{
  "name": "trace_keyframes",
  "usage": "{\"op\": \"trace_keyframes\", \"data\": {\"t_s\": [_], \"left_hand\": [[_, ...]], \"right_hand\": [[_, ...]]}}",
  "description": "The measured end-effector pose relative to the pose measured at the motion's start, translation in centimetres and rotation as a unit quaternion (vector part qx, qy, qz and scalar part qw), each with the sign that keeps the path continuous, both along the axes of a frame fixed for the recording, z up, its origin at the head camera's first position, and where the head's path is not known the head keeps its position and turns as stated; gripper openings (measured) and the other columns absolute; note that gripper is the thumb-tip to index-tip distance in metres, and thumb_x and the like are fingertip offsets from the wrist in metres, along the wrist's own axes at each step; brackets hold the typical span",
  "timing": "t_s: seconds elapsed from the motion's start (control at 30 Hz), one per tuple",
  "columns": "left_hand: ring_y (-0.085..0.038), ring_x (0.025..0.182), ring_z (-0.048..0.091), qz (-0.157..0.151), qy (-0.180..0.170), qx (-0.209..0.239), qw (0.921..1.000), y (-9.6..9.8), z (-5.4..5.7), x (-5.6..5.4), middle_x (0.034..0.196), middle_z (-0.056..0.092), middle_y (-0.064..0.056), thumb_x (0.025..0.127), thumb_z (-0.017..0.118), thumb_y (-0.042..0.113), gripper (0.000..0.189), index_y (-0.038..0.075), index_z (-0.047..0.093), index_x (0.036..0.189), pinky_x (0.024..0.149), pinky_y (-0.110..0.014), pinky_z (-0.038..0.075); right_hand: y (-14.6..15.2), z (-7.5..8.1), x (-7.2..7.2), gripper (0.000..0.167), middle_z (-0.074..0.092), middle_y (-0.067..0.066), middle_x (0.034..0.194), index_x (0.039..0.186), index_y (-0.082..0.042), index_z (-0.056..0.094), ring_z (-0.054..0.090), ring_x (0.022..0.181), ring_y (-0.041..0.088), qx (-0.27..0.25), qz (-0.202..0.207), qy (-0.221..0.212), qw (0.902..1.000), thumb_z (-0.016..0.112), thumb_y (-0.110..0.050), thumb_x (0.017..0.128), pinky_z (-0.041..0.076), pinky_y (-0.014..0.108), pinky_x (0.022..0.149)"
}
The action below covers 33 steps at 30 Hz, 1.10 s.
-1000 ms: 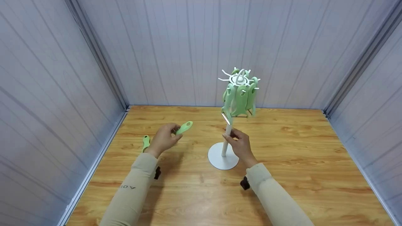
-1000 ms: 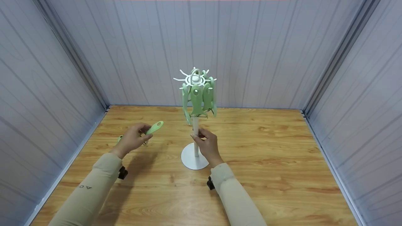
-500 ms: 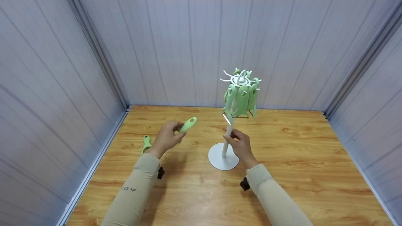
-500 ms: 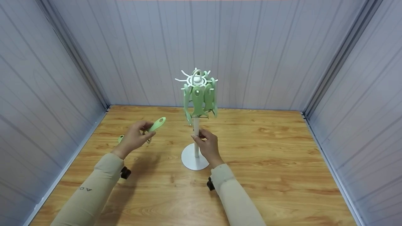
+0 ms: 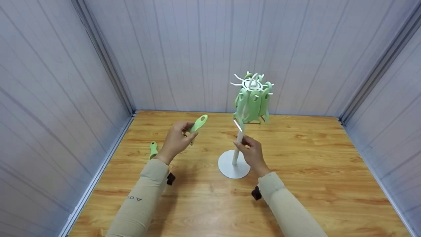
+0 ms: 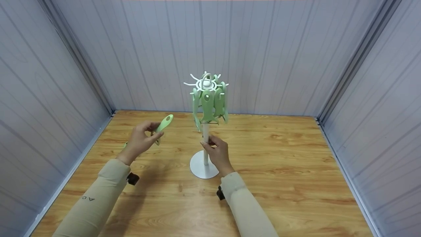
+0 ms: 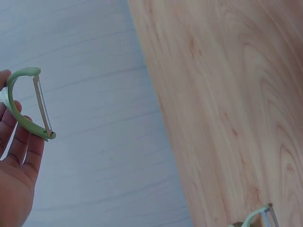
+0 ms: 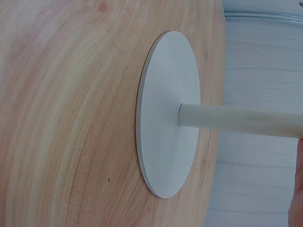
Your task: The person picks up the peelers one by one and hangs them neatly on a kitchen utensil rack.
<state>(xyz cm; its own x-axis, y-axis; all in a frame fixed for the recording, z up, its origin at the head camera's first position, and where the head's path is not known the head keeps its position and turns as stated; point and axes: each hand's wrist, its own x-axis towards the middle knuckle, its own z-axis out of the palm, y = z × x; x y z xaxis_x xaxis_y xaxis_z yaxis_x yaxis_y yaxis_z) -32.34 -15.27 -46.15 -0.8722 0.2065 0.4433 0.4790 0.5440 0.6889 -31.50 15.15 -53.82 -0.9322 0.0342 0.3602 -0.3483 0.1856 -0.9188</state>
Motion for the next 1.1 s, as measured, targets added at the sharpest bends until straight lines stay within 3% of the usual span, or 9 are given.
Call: {"op": "trace_keyframes", "data": {"t_s": [0.13, 0.33, 0.67, 1.1], "left_hand": [[-0.027, 0.099, 0.070, -0.005, 0.032, 0.007, 0.9995, 0.4, 0.8, 0.1, 0.112, 0.075, -0.013, 0.098, 0.082, 0.012, 0.028, 0.003, 0.076, 0.124, 0.082, -0.040, 0.056], [-0.027, 0.097, 0.068, -0.021, 0.063, 0.025, 0.9975, 1.1, 2.1, 0.0, 0.111, 0.075, -0.014, 0.097, 0.083, 0.010, 0.029, 0.000, 0.076, 0.123, 0.084, -0.049, 0.058], [-0.027, 0.098, 0.066, -0.033, 0.106, 0.035, 0.9932, 2.3, 4.2, 0.2, 0.109, 0.074, -0.014, 0.096, 0.084, 0.010, 0.028, 0.000, 0.076, 0.122, 0.082, -0.040, 0.056], [-0.027, 0.098, 0.064, -0.043, 0.134, 0.023, 0.9898, 3.7, 6.9, 0.4, 0.110, 0.075, -0.015, 0.096, 0.084, 0.011, 0.029, -0.001, 0.076, 0.121, 0.083, -0.035, 0.053]], "right_hand": [[-0.1, 0.0, 0.1, 0.023, 0.077, 0.014, 0.098, 0.122, 0.000, 0.079, 0.065, 0.085, 0.005, 0.003, -0.004, 0.003, 1.0000, 0.077, -0.007, 0.101, 0.057, 0.019, 0.077], [-0.1, 0.0, 0.0, 0.022, 0.077, 0.016, 0.099, 0.121, 0.000, 0.080, 0.066, 0.084, 0.005, -0.004, -0.008, 0.008, 0.9999, 0.078, -0.007, 0.100, 0.056, 0.019, 0.077], [-0.2, 0.1, 0.1, 0.020, 0.077, 0.016, 0.095, 0.120, 0.000, 0.080, 0.064, 0.082, 0.005, 0.008, -0.010, 0.011, 0.9999, 0.078, -0.007, 0.100, 0.053, 0.021, 0.078], [-0.1, 0.0, 0.1, 0.021, 0.077, 0.016, 0.095, 0.120, 0.001, 0.080, 0.065, 0.084, 0.003, 0.014, -0.012, 0.019, 0.9996, 0.078, -0.006, 0.100, 0.054, 0.021, 0.079]]}}
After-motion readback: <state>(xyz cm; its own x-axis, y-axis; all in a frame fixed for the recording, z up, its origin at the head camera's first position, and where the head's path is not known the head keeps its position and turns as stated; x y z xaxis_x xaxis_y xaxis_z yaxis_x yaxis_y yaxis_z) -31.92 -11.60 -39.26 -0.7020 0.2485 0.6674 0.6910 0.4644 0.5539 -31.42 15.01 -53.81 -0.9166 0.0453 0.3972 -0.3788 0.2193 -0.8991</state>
